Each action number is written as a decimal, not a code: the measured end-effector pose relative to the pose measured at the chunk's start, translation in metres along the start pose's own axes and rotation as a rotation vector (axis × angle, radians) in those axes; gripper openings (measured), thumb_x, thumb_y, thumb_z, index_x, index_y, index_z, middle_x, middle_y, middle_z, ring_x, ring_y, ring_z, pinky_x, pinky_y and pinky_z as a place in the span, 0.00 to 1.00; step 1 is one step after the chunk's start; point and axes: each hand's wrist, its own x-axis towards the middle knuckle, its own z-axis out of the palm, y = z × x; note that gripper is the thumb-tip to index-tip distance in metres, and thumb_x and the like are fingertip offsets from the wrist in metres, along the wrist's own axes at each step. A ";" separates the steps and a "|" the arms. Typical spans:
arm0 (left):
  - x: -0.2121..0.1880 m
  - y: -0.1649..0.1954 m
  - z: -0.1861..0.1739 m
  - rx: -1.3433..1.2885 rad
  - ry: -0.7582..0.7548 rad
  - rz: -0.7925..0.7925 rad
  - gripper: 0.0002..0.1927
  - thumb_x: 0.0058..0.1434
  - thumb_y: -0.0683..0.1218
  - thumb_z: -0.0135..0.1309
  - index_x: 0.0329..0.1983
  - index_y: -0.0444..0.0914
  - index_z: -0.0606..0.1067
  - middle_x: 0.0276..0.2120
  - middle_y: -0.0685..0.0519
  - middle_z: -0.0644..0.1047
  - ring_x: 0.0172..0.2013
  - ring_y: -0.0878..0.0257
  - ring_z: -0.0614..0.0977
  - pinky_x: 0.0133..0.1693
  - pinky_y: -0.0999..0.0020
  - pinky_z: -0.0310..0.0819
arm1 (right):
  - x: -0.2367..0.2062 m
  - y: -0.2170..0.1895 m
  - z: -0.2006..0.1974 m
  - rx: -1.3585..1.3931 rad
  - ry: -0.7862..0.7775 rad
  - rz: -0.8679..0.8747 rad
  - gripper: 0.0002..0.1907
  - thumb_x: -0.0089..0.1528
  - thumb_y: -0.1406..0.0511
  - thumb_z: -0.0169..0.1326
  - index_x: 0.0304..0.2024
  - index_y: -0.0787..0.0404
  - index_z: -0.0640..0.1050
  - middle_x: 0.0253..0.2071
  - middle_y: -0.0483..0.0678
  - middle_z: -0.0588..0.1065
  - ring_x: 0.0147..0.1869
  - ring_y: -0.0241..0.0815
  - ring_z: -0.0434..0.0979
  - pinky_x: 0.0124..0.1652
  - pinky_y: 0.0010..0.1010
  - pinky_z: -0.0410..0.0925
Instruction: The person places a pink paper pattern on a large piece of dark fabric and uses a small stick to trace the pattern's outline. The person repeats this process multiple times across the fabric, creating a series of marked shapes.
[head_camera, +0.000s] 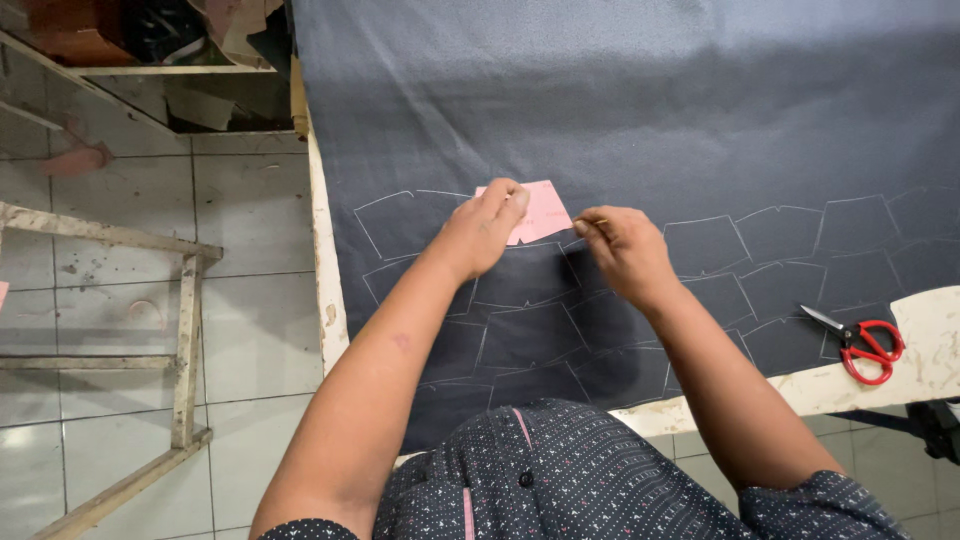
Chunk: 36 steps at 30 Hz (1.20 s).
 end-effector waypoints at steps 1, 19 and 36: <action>0.002 0.001 -0.002 -0.028 -0.003 -0.013 0.27 0.69 0.64 0.35 0.57 0.42 0.71 0.49 0.47 0.82 0.55 0.48 0.79 0.55 0.57 0.68 | 0.000 -0.002 0.005 0.015 0.002 -0.031 0.08 0.66 0.62 0.58 0.43 0.60 0.81 0.38 0.50 0.81 0.46 0.52 0.80 0.47 0.41 0.70; 0.006 0.003 -0.008 -0.143 -0.073 -0.112 0.30 0.69 0.65 0.34 0.51 0.38 0.73 0.49 0.50 0.83 0.53 0.58 0.83 0.56 0.62 0.71 | 0.001 -0.024 0.033 0.125 -0.029 -0.116 0.07 0.65 0.65 0.58 0.43 0.60 0.80 0.42 0.50 0.81 0.49 0.53 0.79 0.50 0.41 0.70; 0.020 -0.013 -0.005 -0.449 -0.142 -0.129 0.31 0.70 0.64 0.37 0.54 0.34 0.74 0.49 0.44 0.83 0.51 0.58 0.84 0.55 0.65 0.75 | 0.004 -0.035 0.049 0.178 -0.040 -0.183 0.07 0.65 0.65 0.58 0.43 0.61 0.79 0.41 0.51 0.80 0.47 0.54 0.79 0.48 0.41 0.71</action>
